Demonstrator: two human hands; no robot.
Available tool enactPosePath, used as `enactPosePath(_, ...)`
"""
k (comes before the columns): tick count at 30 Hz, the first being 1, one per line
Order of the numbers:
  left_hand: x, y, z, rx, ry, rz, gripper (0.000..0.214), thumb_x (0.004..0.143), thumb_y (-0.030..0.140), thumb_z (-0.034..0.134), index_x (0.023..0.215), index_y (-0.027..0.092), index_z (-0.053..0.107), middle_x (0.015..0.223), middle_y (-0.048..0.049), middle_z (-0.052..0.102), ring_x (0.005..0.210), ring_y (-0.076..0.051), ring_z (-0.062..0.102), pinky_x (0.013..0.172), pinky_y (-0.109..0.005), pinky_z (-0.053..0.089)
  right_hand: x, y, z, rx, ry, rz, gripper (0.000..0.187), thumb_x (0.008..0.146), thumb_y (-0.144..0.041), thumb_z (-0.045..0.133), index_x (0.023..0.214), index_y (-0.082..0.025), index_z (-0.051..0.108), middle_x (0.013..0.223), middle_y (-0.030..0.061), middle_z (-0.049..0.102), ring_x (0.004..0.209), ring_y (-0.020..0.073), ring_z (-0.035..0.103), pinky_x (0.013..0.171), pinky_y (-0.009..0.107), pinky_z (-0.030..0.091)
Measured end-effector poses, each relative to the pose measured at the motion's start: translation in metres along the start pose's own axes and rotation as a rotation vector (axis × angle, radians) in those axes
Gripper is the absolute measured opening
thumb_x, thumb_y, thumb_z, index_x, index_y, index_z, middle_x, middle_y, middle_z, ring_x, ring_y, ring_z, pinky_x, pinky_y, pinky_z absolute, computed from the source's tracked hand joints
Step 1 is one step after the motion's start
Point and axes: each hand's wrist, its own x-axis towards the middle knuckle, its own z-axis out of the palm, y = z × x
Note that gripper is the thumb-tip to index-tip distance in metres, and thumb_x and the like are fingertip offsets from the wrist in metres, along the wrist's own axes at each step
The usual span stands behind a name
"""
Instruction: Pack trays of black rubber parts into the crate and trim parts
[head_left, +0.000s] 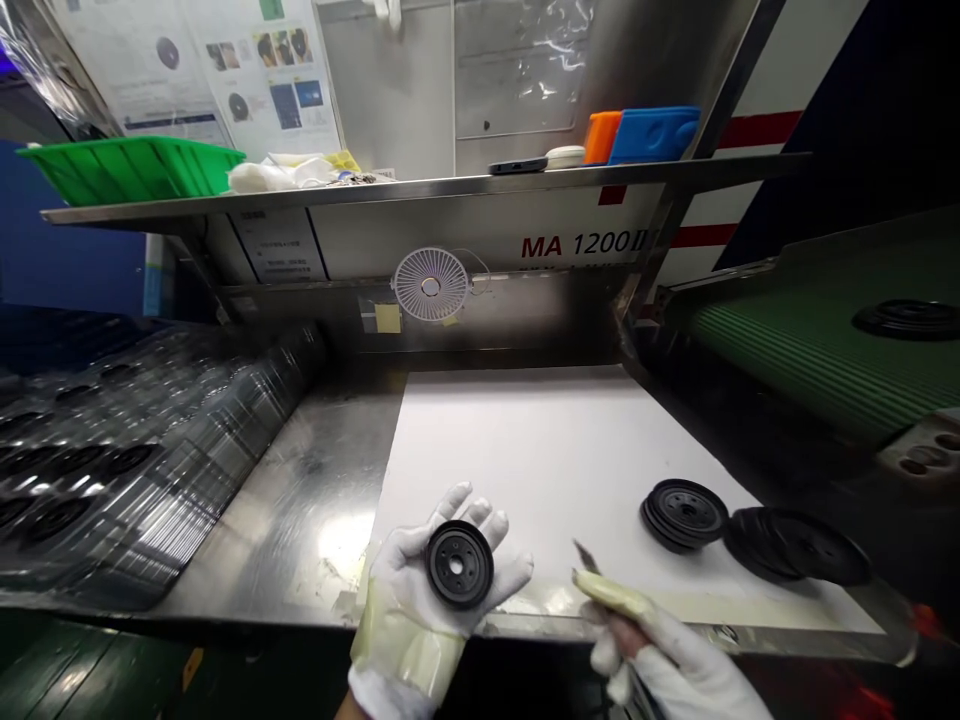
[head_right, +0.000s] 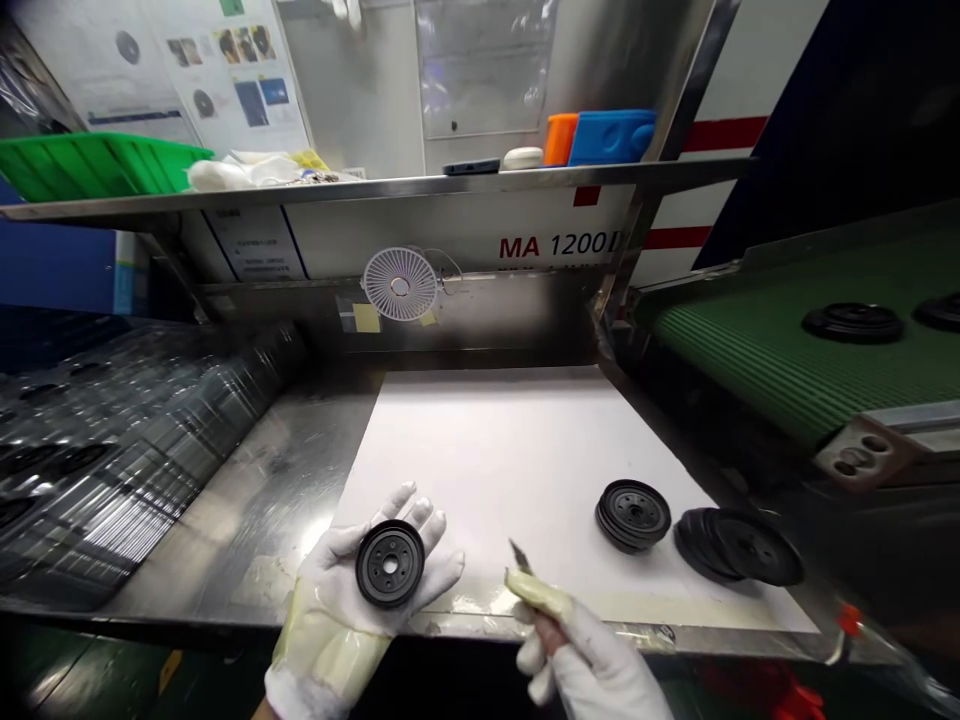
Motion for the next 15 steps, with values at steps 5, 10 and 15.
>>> enactPosePath(5,-0.02,0.0,0.002,0.066,0.055,-0.054,0.03,0.084,0.02,0.055,0.114,0.017,0.059,0.11,-0.0111,0.066,0.112,-0.031,0.06,0.09,-0.055,0.051,-0.018,-0.033,-0.003,0.141,0.124,-0.057,0.048,0.078,-0.043,0.062,0.123,-0.027,0.06,0.125,0.0124,0.064,0.112,0.0283,0.062,0.095,0.04,0.052)
enactPosePath(10,-0.043,-0.005,0.004,0.183,0.145,0.023,0.041,0.084,0.037,0.064,0.119,0.019,0.055,0.112,-0.0112,0.065,0.104,-0.028,0.064,0.072,-0.036,0.058,-0.047,-0.04,0.013,0.2,0.146,-0.175,0.051,0.061,-0.04,0.08,0.107,-0.025,0.065,0.098,0.0088,0.07,0.085,0.0244,0.067,0.078,0.037,0.056)
enactPosePath(15,-0.067,-0.001,-0.008,0.182,0.074,-0.18,0.042,0.086,0.035,0.058,0.125,0.02,0.052,0.112,-0.0106,0.064,0.096,-0.028,0.067,0.07,-0.038,0.057,-0.073,-0.037,0.047,0.252,0.263,-0.246,0.026,0.069,-0.048,0.075,0.075,-0.023,0.068,0.06,-0.0014,0.059,0.056,0.0131,0.054,0.059,0.026,0.052)
